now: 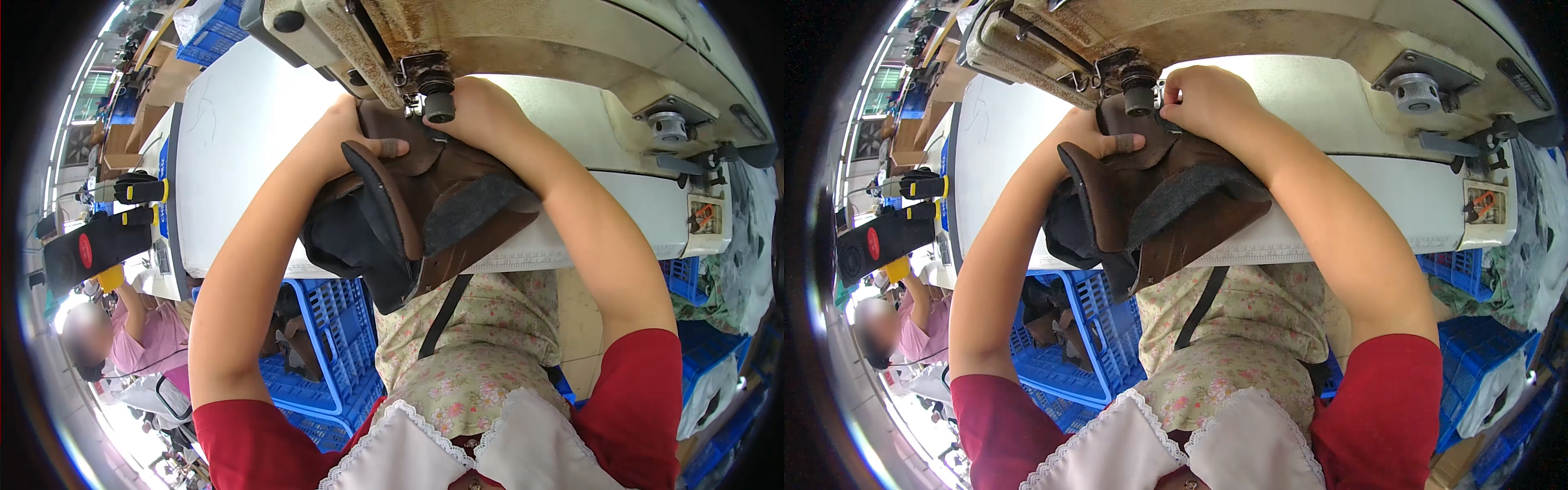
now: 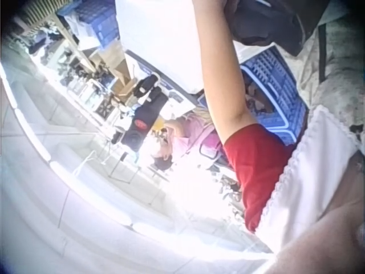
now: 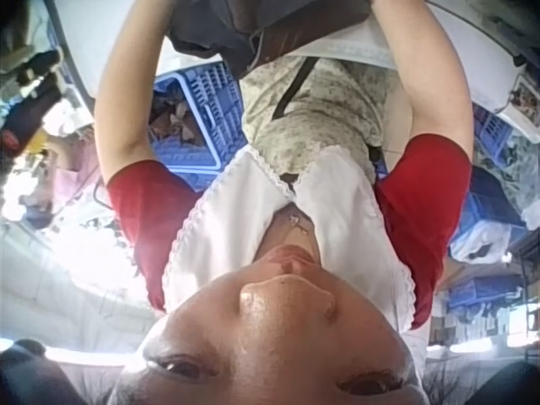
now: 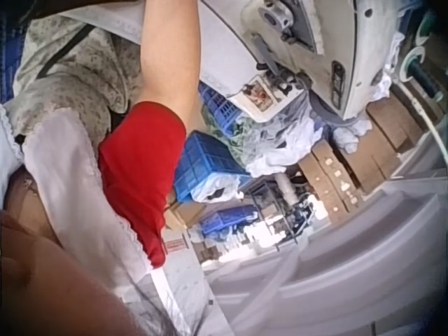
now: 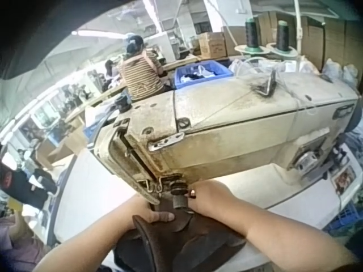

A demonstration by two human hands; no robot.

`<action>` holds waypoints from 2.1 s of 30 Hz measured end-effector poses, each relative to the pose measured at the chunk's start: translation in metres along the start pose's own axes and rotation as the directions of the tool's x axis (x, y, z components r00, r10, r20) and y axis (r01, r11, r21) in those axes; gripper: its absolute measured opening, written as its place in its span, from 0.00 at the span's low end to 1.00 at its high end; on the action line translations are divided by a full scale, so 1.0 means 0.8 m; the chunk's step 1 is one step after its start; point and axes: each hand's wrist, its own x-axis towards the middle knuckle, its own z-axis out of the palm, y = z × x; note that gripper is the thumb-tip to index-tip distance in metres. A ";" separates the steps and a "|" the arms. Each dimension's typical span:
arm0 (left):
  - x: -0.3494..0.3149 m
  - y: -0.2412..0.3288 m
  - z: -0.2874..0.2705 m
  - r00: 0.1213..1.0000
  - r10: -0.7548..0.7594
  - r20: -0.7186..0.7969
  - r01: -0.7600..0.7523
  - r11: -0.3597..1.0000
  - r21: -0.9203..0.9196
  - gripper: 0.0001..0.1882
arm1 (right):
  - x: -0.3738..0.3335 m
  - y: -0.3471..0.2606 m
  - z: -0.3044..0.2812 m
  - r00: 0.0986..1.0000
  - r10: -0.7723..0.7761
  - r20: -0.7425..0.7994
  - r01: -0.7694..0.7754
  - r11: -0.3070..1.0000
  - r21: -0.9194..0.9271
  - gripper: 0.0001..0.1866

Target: Sewing together leather components for a shoe upper using an industrial sewing machine.

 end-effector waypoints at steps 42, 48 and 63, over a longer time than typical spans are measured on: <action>-0.002 0.011 -0.008 0.989 -0.142 -0.051 0.131 0.976 -0.175 0.31 | -0.054 -0.012 -0.031 0.917 -0.360 0.173 0.378 0.922 -0.087 0.14; 0.011 -0.001 -0.011 0.992 -0.119 -0.043 0.113 0.987 -0.116 0.30 | -0.050 -0.018 -0.027 0.935 -0.340 0.103 0.349 0.932 -0.095 0.16; 0.025 0.001 -0.027 1.000 0.000 -0.008 0.000 0.995 -0.098 0.27 | -0.056 -0.022 -0.007 0.936 -0.347 -0.065 0.338 0.934 -0.116 0.13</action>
